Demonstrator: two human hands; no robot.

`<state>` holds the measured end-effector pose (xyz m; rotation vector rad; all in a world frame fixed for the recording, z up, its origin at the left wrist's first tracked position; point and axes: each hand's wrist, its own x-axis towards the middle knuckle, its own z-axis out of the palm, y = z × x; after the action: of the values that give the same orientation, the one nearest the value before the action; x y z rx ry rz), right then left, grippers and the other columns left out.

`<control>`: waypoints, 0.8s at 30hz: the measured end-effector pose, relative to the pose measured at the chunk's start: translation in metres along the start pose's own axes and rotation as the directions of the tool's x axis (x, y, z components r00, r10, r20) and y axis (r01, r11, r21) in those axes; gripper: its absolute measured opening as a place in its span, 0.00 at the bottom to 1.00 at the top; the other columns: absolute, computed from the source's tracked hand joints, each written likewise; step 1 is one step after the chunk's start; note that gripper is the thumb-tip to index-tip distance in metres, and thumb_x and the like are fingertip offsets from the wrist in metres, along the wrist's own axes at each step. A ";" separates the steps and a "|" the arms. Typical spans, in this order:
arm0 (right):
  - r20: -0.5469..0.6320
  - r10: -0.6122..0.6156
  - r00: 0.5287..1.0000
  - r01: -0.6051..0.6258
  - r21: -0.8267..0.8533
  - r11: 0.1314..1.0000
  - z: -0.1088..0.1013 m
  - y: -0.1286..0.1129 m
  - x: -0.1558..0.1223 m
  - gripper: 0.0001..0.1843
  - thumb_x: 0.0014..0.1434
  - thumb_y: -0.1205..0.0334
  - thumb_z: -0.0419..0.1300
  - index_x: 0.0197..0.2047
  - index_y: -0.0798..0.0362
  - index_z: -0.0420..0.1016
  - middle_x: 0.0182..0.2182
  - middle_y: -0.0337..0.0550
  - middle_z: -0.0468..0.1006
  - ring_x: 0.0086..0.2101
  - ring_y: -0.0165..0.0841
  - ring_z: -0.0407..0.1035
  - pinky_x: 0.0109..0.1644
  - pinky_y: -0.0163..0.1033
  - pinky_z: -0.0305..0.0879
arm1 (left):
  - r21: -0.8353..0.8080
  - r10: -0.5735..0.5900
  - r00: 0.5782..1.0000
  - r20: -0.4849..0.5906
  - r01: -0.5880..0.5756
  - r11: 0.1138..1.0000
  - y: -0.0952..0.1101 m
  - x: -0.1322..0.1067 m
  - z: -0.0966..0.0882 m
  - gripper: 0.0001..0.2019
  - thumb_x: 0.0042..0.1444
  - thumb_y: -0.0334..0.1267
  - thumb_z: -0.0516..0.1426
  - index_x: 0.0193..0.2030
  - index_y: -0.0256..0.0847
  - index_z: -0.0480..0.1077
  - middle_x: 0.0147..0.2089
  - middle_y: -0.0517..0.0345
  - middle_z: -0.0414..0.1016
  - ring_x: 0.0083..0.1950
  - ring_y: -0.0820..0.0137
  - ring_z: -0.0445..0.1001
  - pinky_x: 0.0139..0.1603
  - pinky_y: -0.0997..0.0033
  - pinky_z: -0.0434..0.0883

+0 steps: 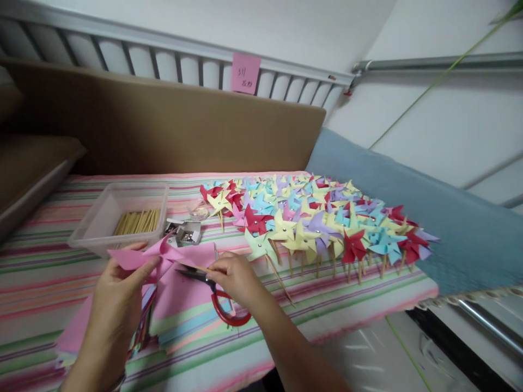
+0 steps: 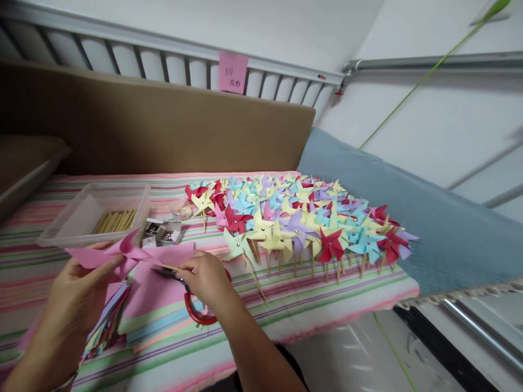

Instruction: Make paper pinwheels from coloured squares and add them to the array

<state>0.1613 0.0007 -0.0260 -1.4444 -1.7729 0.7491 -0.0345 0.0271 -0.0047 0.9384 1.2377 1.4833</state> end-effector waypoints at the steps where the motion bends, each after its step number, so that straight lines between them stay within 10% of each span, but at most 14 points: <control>1: -0.006 0.017 1.000 -0.017 0.023 1.000 0.001 0.003 0.001 0.08 0.55 0.65 0.62 0.25 0.51 0.80 0.21 0.37 0.73 0.28 0.29 0.67 0.32 0.31 0.58 | -0.011 -0.009 1.000 0.007 0.009 1.000 -0.001 0.000 0.001 0.23 0.38 0.38 0.67 0.44 0.41 0.70 0.38 0.58 0.75 0.36 0.68 0.73 0.36 0.68 0.71; 7: -0.120 0.286 0.951 -0.256 0.218 0.942 0.007 0.029 0.016 0.06 0.51 0.63 0.63 0.27 0.54 0.80 0.23 0.37 0.75 0.27 0.30 0.68 0.31 0.32 0.61 | -0.081 0.030 0.998 0.047 -0.026 0.996 -0.007 0.003 0.001 0.29 0.40 0.37 0.67 0.52 0.48 0.67 0.55 0.55 0.71 0.59 0.60 0.67 0.61 0.59 0.60; 24: -0.271 0.526 0.806 -0.546 0.004 0.838 0.018 0.066 0.055 0.10 0.54 0.63 0.60 0.41 0.50 0.79 0.34 0.40 0.81 0.34 0.33 0.74 0.34 0.32 0.65 | -0.020 -0.111 0.987 0.112 0.114 0.993 -0.004 0.004 -0.015 0.25 0.40 0.42 0.68 0.47 0.45 0.72 0.51 0.53 0.77 0.56 0.62 0.71 0.58 0.65 0.65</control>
<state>0.1775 0.0685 -0.0800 -2.0347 -1.1990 0.7268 -0.0489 0.0278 -0.0112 0.9063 1.1684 1.3379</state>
